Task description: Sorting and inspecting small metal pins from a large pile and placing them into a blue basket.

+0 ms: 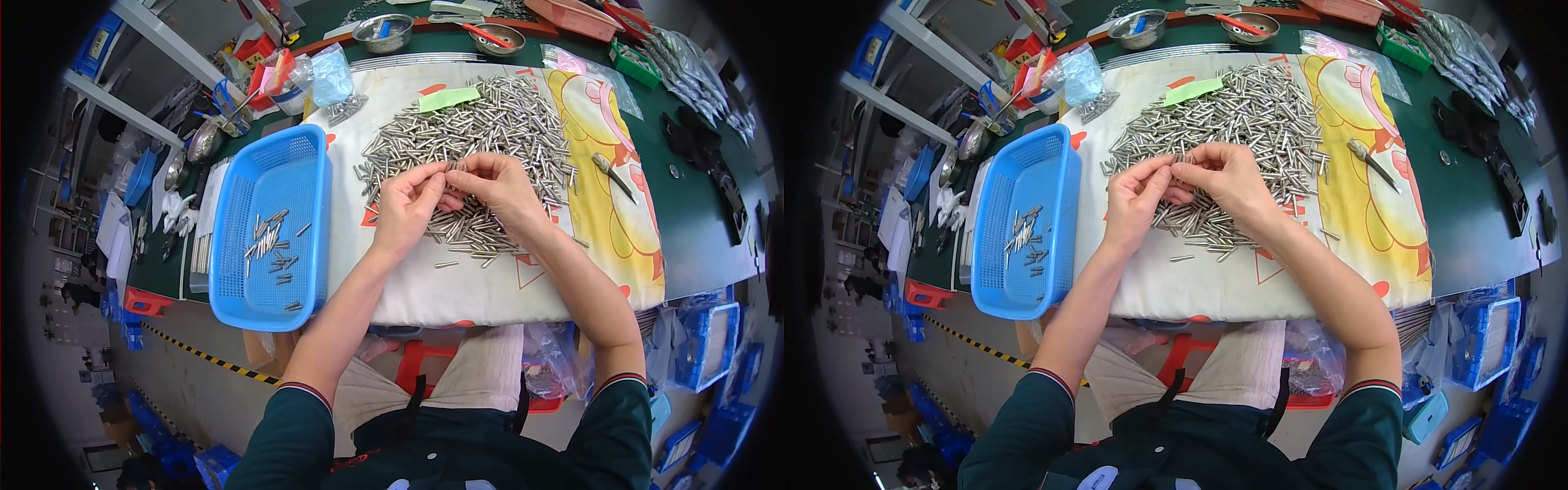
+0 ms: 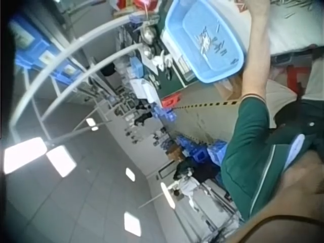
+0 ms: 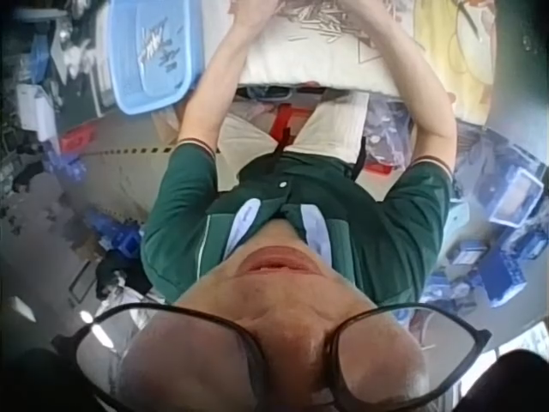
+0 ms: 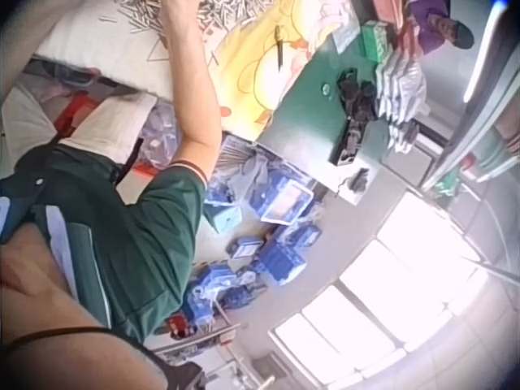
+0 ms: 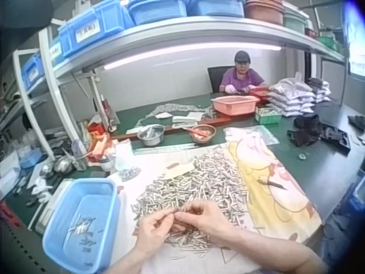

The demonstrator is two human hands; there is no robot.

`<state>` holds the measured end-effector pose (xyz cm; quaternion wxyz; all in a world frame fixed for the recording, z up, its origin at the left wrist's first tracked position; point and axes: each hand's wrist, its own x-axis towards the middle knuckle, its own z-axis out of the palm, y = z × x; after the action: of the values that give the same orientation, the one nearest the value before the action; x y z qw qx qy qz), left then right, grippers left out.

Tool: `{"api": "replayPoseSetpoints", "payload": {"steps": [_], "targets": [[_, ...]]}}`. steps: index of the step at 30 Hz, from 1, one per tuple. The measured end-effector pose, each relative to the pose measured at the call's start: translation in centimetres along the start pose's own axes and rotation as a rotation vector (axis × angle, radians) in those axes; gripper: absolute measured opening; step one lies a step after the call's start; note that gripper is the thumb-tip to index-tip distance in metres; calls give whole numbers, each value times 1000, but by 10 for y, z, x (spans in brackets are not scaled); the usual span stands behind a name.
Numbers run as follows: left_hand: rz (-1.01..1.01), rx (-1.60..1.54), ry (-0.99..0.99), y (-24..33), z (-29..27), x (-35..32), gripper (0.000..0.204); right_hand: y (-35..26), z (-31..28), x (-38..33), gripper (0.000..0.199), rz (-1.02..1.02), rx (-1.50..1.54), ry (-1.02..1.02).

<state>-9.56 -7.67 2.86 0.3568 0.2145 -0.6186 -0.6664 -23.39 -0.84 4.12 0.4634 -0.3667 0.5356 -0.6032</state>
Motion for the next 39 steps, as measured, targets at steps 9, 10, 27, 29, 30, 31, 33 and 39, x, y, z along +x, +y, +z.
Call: {"api": "replayPoseSetpoints", "payload": {"steps": [9,10,27,29,30,31,33,39], "targets": [[26,31,-9,1,-2,1,24,-1,-1,1,14,-97,-107,30],[28,32,1,0,-3,1,25,-1,0,1,14,-97,-106,30],[70,61,111,-5,4,-1,20,4,1,1,15,-250,-194,80],[122,124,117,-9,3,-1,18,0,1,-1,16,-257,-234,78],[121,125,116,-9,3,-1,18,-1,1,-2,18,-265,-275,77],[132,160,120,-9,2,0,17,0,2,-2,18,-264,-274,77],[144,195,123,-9,2,0,16,3,4,-2,18,-280,-245,100],[129,251,81,-5,1,-1,16,-4,-2,1,14,-198,-251,49]]}}
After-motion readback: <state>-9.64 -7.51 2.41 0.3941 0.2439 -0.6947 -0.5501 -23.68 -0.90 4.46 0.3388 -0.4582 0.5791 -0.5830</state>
